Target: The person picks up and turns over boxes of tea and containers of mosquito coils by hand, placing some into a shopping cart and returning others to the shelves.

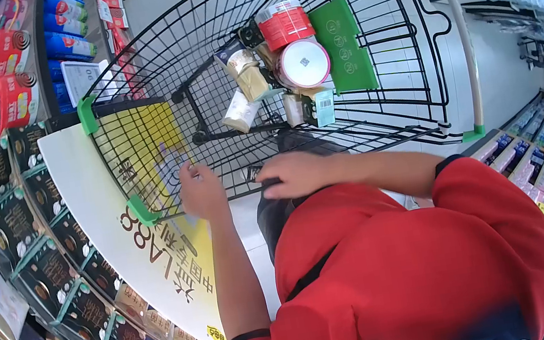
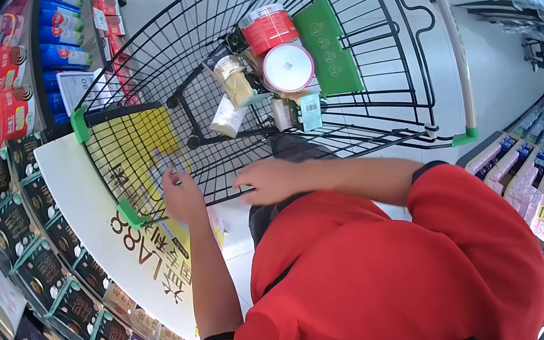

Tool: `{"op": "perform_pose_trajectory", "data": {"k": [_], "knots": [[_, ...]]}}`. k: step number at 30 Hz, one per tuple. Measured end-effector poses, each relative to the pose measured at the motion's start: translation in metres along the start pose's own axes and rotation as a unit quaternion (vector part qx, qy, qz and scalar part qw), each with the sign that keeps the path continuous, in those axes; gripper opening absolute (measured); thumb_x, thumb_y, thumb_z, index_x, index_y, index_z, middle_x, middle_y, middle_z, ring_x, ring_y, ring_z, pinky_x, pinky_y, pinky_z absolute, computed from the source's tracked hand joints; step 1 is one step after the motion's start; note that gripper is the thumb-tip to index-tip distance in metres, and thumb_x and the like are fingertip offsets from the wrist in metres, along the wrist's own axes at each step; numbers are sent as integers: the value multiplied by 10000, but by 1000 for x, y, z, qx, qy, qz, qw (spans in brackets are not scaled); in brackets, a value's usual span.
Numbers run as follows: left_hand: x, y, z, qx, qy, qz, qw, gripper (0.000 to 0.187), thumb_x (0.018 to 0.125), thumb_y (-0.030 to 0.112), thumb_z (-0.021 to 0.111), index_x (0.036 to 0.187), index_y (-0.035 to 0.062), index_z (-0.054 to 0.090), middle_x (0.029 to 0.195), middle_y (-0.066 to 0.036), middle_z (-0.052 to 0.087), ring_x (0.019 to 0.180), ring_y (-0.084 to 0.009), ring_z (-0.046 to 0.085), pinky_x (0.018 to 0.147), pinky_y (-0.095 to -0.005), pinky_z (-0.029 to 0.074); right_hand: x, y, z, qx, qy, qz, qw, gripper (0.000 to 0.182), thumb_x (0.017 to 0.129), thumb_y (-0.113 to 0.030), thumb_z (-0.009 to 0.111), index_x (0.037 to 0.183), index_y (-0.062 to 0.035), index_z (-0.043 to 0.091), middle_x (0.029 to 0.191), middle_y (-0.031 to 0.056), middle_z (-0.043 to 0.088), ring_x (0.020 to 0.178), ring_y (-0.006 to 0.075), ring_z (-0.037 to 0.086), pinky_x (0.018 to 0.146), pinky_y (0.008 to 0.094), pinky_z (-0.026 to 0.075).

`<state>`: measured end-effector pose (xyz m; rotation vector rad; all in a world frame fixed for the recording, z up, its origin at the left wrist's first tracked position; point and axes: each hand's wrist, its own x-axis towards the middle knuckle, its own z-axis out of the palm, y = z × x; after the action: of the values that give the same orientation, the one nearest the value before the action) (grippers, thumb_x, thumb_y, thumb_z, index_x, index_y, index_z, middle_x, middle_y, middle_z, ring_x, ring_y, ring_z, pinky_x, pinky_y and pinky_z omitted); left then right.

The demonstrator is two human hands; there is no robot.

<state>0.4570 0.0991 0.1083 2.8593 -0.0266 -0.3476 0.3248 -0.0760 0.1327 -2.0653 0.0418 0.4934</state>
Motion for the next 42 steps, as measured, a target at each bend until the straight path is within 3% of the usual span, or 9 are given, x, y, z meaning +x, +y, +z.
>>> {"op": "perform_pose_trajectory", "data": {"k": [4,6,9,15,23,27,33,36,42], "knots": [[-6,-7,2,-14,28,-11,999,331,875,295,575,1170,161,643,953,13,729,870,-266,675,791,-411,499,19,71,-55,-37,269,38,962,571,745,-388,764,1162,-28,616,1080,188,642,1056,362,584,924,453,464],[-8,-7,1,-1,24,-9,1000,320,870,288,575,1156,163,648,942,10,730,857,-267,677,779,-413,503,33,116,-85,-231,235,222,918,1040,702,-605,754,1464,-39,329,1420,270,422,1341,421,386,1072,468,368],[-8,-11,6,-2,48,-4,999,273,857,272,591,1092,159,671,896,-2,730,809,-265,681,725,-412,517,44,149,-115,-302,164,336,877,1256,645,-687,752,1542,-72,124,1509,304,264,1411,473,247,1115,554,284],[-5,-13,18,-5,115,34,993,209,823,240,622,995,152,701,794,-9,721,722,-259,681,651,-399,527,53,152,-110,-286,140,400,859,1356,609,-633,808,1549,-115,-19,1537,296,181,1427,483,187,1062,664,270],[-8,-4,20,10,119,26,992,243,788,237,617,995,154,714,776,-21,726,694,-245,688,640,-388,522,48,155,-104,-288,187,365,865,1259,617,-509,822,1554,-163,56,1459,287,245,1319,463,319,991,631,380],[-12,-2,19,-16,123,6,992,245,775,237,628,994,169,714,799,-9,731,725,-258,692,691,-415,515,28,147,-112,-223,198,358,885,1251,593,-478,834,1549,-133,104,1417,285,321,1281,452,392,997,526,437],[-20,1,-16,-148,-26,-6,989,477,830,334,649,1264,145,586,1152,-64,675,1078,-257,611,914,-388,450,-13,85,-143,281,198,132,930,1211,628,-396,842,1548,-52,134,1374,246,461,1264,344,491,1035,410,420],[-42,13,-53,-437,-161,36,884,843,877,484,646,1501,57,273,1464,-178,391,1374,-306,354,1077,-429,351,-25,19,-154,238,126,71,961,1202,638,-374,838,1558,-61,131,1463,217,386,1318,319,438,1050,414,398],[-87,22,-123,-709,-272,60,648,1237,733,677,706,1558,119,-28,1563,-183,196,1421,-320,294,1119,-454,317,-8,-86,-143,333,-15,-128,934,1311,519,-470,850,1552,-43,165,1488,169,380,1375,287,396,1138,412,280]]}}
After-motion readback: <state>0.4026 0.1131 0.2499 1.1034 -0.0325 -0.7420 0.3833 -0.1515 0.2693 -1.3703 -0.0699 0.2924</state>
